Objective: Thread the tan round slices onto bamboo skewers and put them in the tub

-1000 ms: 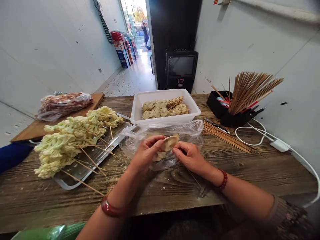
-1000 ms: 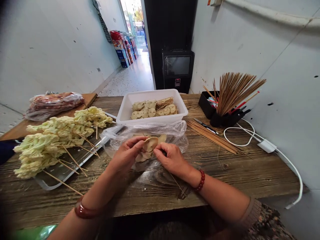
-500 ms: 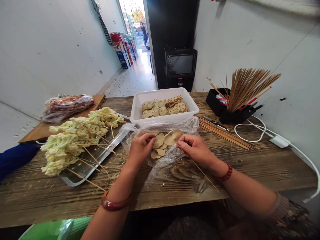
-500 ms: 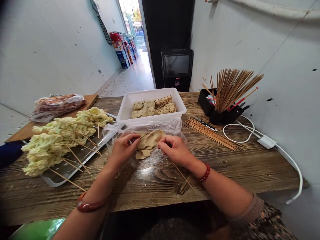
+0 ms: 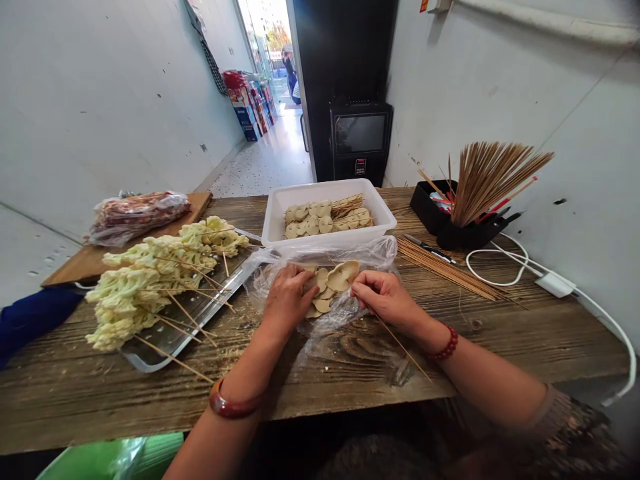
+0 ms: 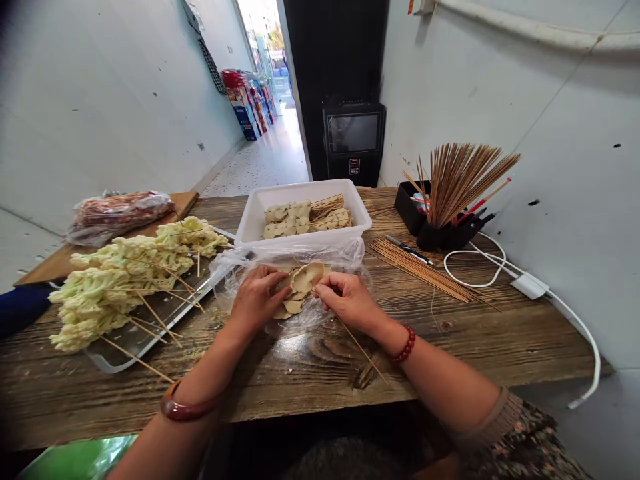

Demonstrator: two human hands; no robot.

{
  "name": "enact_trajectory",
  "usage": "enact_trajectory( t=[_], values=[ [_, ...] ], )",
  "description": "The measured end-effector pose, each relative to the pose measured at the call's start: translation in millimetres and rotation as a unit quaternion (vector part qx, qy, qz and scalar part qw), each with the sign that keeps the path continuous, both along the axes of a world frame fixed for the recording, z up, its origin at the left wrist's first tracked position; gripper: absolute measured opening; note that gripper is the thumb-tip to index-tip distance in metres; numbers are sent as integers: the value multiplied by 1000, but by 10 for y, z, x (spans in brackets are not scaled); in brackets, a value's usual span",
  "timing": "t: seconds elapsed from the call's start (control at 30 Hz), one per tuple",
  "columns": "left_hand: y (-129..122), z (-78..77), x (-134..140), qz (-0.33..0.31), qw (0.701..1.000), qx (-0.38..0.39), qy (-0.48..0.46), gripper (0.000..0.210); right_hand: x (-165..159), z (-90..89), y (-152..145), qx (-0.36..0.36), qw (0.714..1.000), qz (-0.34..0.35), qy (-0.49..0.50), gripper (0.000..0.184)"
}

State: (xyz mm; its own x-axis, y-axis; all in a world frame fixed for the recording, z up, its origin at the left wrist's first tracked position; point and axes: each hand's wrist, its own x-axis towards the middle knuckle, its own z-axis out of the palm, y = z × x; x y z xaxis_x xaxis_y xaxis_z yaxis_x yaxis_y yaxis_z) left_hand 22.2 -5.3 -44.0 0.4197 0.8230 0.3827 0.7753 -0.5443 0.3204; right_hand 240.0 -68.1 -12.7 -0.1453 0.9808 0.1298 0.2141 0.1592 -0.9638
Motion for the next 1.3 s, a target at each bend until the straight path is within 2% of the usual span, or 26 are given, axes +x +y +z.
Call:
enact_trajectory(
  t=[0.17, 0.37, 0.43, 0.53, 0.63, 0.73, 0.87, 1.03, 1.17, 1.3],
  values=[
    [9, 4, 27, -16, 998, -25, -50, 5, 2, -10, 0, -2, 1000, 2, -6, 22],
    [7, 40, 37, -7, 989, -57, -137, 8, 9, 1, -4, -15, 1000, 5, 4, 22],
    [-10, 82, 35, -15, 975, -97, -197, 5, 12, 6, -2, -17, 1000, 5, 8, 22],
    [-42, 161, 23, -20, 922, -205, -329, 6, 13, 10, -4, -14, 1000, 11, 17, 22],
    [-73, 222, 19, -18, 833, -307, -460, 20, 9, 18, -22, -13, 1000, 20, 19, 23],
    [-92, 257, 28, -14, 772, -350, -530, 26, 2, 26, -50, -8, 1000, 27, 9, 23],
    [-103, 293, 26, 5, 731, -360, -579, 34, -2, 29, -75, -10, 999, 43, -6, 24],
    [-109, 322, 3, -7, 684, -387, -619, 42, -10, 30, -89, -12, 998, 58, -14, 23],
    [-110, 326, 3, -4, 668, -394, -631, 41, -37, 33, -112, -26, 997, 72, -9, 24],
    [-108, 341, -10, 9, 667, -393, -634, 40, -63, 32, -135, -45, 996, 80, -11, 25]
  ],
)
